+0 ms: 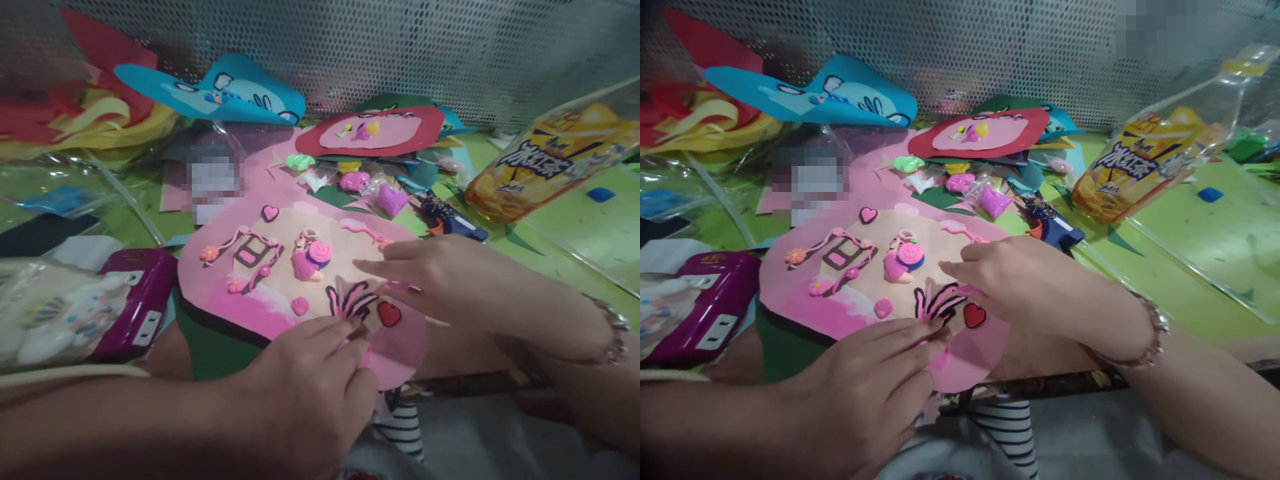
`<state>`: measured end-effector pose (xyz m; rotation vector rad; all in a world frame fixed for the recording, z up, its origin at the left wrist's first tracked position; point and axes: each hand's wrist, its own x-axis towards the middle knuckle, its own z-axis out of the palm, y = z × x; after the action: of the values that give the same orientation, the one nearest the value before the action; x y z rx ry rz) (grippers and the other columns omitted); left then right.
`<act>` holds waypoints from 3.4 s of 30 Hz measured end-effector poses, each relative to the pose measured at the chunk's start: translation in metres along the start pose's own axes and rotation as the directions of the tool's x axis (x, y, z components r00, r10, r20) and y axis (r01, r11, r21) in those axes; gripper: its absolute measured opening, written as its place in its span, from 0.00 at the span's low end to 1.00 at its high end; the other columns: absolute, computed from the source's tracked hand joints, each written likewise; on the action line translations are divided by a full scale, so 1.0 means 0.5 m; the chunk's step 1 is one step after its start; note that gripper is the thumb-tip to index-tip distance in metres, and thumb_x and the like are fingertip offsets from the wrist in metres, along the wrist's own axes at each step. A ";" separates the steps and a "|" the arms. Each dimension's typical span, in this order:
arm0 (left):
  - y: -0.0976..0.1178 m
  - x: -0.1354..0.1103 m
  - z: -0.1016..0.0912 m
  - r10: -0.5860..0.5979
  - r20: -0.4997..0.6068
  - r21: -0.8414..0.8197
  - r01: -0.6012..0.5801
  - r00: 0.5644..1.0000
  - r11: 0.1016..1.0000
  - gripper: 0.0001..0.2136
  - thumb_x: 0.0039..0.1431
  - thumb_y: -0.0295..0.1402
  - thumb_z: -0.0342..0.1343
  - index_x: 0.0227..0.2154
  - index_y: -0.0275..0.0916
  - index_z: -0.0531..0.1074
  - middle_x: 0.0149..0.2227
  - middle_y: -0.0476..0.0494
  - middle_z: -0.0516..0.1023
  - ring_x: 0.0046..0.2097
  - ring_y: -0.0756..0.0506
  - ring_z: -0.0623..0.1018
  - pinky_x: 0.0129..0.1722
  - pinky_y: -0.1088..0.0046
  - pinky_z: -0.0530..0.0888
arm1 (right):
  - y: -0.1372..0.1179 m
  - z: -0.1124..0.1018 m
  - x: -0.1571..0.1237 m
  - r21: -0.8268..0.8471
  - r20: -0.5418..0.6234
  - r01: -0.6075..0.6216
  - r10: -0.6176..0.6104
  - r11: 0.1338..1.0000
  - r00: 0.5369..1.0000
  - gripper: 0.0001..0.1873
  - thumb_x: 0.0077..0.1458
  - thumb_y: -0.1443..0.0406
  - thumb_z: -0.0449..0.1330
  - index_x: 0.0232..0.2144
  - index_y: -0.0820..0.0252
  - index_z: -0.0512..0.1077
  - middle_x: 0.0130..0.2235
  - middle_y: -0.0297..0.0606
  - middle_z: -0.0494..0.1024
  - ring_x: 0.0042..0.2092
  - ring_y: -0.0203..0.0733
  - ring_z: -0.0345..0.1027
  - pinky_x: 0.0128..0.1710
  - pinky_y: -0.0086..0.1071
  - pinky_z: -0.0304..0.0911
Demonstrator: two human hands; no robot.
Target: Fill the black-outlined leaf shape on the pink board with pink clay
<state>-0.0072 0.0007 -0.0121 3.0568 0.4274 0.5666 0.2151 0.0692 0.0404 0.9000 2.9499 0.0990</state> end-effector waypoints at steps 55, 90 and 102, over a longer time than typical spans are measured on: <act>0.001 0.003 0.002 -0.046 -0.088 -0.026 0.044 0.995 0.999 0.11 0.58 0.25 0.44 0.35 0.27 0.72 0.44 0.26 0.76 0.48 0.36 0.75 0.51 0.56 0.70 | 0.015 0.058 0.030 0.091 0.030 -0.143 0.140 0.986 0.990 0.24 0.64 0.56 0.45 0.62 0.44 0.54 0.33 0.36 0.68 0.22 0.31 0.54 0.20 0.27 0.43; -0.001 0.001 0.002 -0.050 -0.088 -0.017 0.049 0.995 0.999 0.11 0.57 0.24 0.45 0.35 0.27 0.72 0.45 0.27 0.76 0.48 0.36 0.75 0.51 0.56 0.71 | 0.011 0.059 0.035 0.170 0.049 -0.198 0.193 0.965 0.980 0.28 0.61 0.56 0.51 0.62 0.51 0.56 0.37 0.39 0.69 0.30 0.37 0.65 0.26 0.28 0.56; 0.003 0.000 0.002 -0.068 -0.078 -0.021 0.067 0.995 0.998 0.10 0.57 0.23 0.46 0.34 0.28 0.73 0.45 0.28 0.76 0.48 0.37 0.76 0.54 0.57 0.68 | 0.014 0.027 0.034 0.358 0.098 -0.162 0.136 0.919 0.986 0.23 0.62 0.60 0.49 0.58 0.56 0.62 0.35 0.40 0.70 0.34 0.39 0.66 0.34 0.31 0.61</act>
<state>-0.0065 -0.0008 -0.0127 2.9975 0.5219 0.6858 0.2060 0.0849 0.0267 1.1419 2.8763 -0.4832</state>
